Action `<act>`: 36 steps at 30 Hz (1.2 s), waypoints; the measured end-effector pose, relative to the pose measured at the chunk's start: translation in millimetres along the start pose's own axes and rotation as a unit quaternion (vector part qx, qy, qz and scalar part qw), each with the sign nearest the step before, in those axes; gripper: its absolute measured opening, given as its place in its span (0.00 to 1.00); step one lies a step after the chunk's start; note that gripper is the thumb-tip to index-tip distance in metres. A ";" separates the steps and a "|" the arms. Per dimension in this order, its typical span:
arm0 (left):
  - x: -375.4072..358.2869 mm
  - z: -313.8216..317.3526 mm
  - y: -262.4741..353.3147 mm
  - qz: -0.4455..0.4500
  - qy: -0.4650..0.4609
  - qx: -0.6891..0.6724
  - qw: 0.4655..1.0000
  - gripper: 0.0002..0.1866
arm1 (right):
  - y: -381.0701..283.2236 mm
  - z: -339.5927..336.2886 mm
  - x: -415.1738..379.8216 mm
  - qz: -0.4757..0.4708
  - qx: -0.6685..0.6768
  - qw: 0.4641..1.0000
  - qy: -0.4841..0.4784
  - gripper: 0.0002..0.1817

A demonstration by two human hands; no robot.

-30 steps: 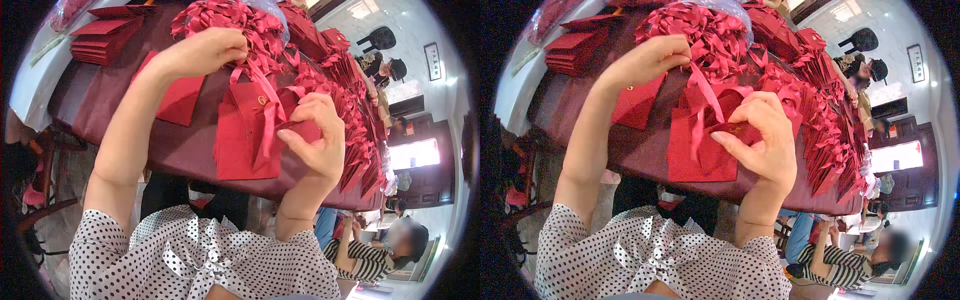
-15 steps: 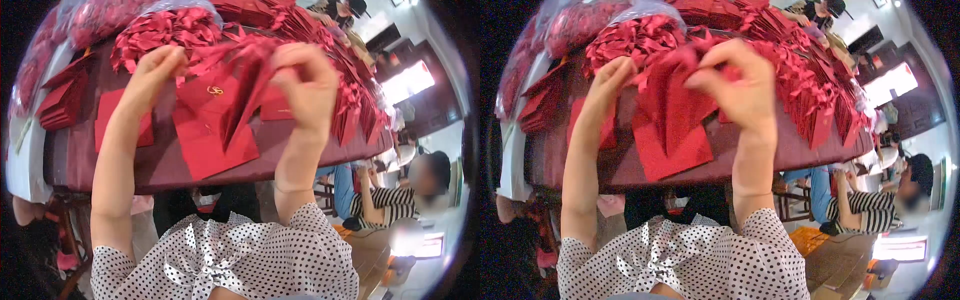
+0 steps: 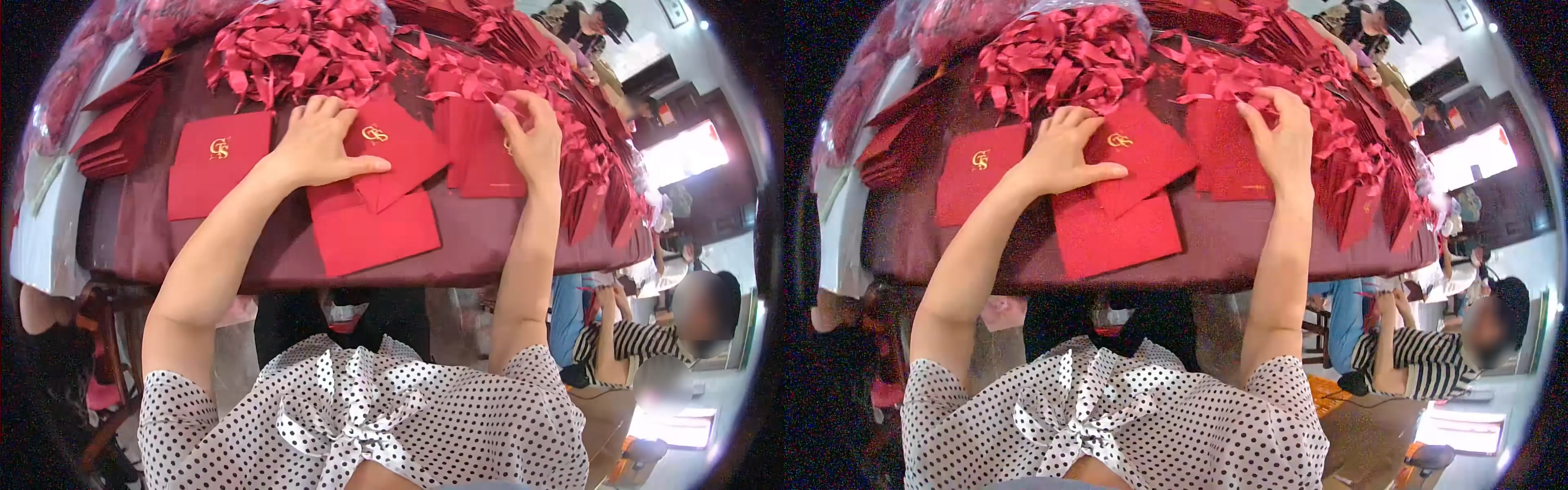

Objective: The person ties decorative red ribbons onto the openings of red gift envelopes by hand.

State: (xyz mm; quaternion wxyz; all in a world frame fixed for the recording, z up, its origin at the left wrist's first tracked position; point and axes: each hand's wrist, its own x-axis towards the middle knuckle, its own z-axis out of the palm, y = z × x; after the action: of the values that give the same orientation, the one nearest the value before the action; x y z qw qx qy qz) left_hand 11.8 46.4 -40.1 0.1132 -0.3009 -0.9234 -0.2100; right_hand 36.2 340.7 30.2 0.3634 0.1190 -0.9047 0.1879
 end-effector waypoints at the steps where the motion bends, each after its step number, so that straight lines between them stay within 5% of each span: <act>1: 0.3 -2.2 0.5 -0.006 -0.019 -0.007 1.000 0.50 | -13.9 6.9 -1.3 0.015 0.057 0.998 0.000 0.14; 2: 0.1 -4.0 0.6 -0.010 -0.038 -0.014 0.999 0.51 | -24.1 16.2 -2.2 -0.007 0.134 0.990 -0.034 0.12; 8: -0.2 -22.4 -7.6 0.000 -0.016 -0.119 0.993 0.46 | -62.7 75.1 -5.4 -0.073 0.029 0.975 -0.208 0.24; 10: 2.1 -26.6 -11.2 -0.030 0.009 -0.163 0.986 0.39 | -66.8 86.7 -3.9 -0.036 0.083 0.966 -0.242 0.27; 11: 0.6 -23.7 -13.1 -0.044 0.073 -0.159 0.984 0.27 | -68.8 89.9 -5.3 -0.027 0.119 0.963 -0.241 0.27; 14: 4.9 -42.5 -17.8 -0.121 0.031 -0.143 0.982 0.13 | -88.7 81.0 -7.9 -0.019 0.199 0.942 -0.268 0.25; 16: 5.3 -37.3 -28.3 -0.104 -0.007 -0.155 0.982 0.12 | -82.6 86.8 -1.5 0.061 0.237 0.942 -0.230 0.15; 18: 4.3 -33.6 -29.7 -0.076 -0.063 -0.133 0.986 0.12 | -65.4 88.8 11.3 -0.015 0.166 0.971 -0.173 0.08; 24: 5.1 -22.4 -30.1 -0.041 -0.025 -0.165 0.985 0.10 | -52.7 127.8 37.1 -0.242 0.051 0.952 -0.179 0.12; 27: 5.0 -27.9 -27.5 -0.065 -0.026 -0.199 0.978 0.10 | -49.8 150.4 45.0 -0.228 -0.019 0.950 -0.214 0.11; 31: 7.0 -27.3 -34.2 -0.075 -0.007 -0.222 0.972 0.10 | -50.9 125.5 69.4 -0.193 0.123 0.971 -0.075 0.05; 33: 7.7 -31.4 -34.9 -0.078 -0.010 -0.217 0.973 0.10 | -64.3 97.9 73.8 -0.141 0.141 0.975 -0.100 0.04; 36: 8.0 -27.6 -35.4 -0.063 -0.025 -0.202 0.977 0.10 | -51.3 109.6 70.6 -0.280 0.039 0.945 -0.164 0.11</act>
State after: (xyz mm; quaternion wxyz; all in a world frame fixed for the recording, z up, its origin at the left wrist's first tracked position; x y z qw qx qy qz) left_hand -13.6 12.0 -24.3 0.0132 -0.2638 -0.8817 -0.3909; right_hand -62.9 242.2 19.9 0.2430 0.4107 -0.8740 0.0913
